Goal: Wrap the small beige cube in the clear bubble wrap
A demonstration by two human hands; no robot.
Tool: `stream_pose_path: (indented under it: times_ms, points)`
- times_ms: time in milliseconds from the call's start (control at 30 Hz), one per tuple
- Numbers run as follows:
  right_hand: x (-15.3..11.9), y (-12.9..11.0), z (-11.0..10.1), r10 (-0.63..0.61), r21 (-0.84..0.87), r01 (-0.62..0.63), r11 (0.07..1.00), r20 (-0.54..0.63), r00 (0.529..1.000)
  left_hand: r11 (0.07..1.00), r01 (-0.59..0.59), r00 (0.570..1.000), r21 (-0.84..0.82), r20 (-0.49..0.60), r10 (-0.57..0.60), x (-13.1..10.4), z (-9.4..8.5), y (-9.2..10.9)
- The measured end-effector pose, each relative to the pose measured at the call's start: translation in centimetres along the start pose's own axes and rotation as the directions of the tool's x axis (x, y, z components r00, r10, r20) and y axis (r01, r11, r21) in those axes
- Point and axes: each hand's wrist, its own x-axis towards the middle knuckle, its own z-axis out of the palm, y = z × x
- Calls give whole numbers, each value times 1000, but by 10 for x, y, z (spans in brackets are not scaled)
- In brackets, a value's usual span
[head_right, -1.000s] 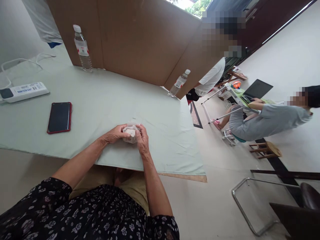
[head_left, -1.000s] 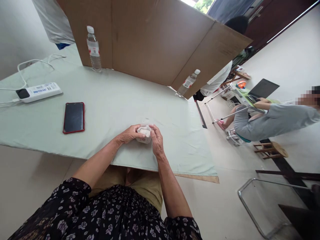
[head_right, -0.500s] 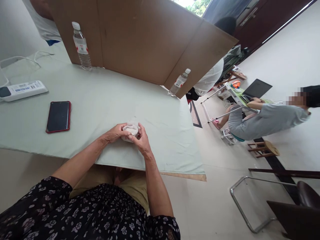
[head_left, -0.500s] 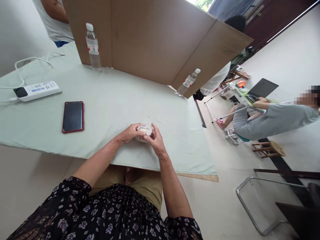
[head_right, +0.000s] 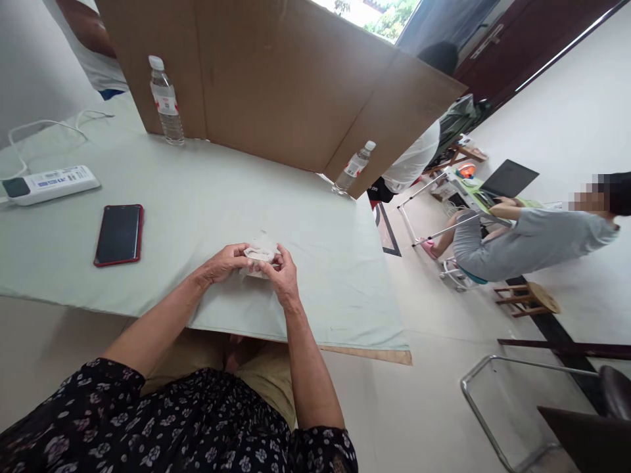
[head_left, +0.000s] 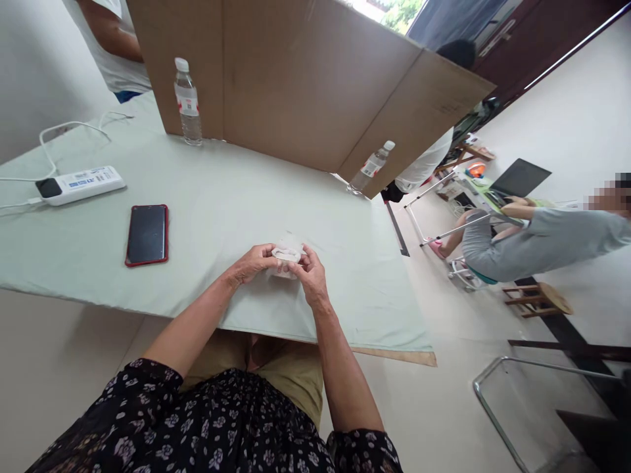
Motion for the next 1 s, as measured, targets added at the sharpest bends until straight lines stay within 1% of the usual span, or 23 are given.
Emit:
stream_pose_path:
  times_ms: [100, 167, 267, 433, 533, 633, 733, 800, 867, 1000]
  points:
    - [8, 1, 4, -23, 30, 23, 999, -8, 1000, 997, 7, 1000, -76, -29, -10, 2, 1, -2]
    - [11, 3, 7, -38, 29, 38, 999, -2, 999, 995, 0, 1000, -95, -21, -2, 2, 0, -3]
    - [13, 6, 10, -57, 27, 57, 998, -7, 998, 997, -5, 1000, -82, -15, 4, 3, -2, -4]
    - [16, 1, 8, -34, 35, 35, 999, -26, 999, 996, 41, 996, -74, -71, -46, 3, -1, -3]
    - [21, -4, 9, -13, 2, 13, 1000, -2, 1000, 999, 45, 996, 14, -72, -44, 2, 1, -2]
    - [25, -6, 14, -3, 0, 3, 1000, 5, 1000, 983, 42, 997, 181, -74, -29, 0, 2, -1]
    - [27, -4, 19, -7, 15, 7, 1000, -23, 1000, 918, 13, 990, 396, -135, 44, -2, 4, 2]
    - [28, -2, 21, -19, 34, 20, 999, -43, 999, 866, 1, 977, 500, -184, 105, -2, 5, 4]
    - [28, -1, 22, -26, 46, 28, 999, -45, 999, 842, 0, 966, 539, -219, 140, -2, 5, 5]
    - [31, -2, 22, -7, 18, 8, 1000, -8, 1000, 838, 6, 951, 545, -263, 164, 0, 3, 0]
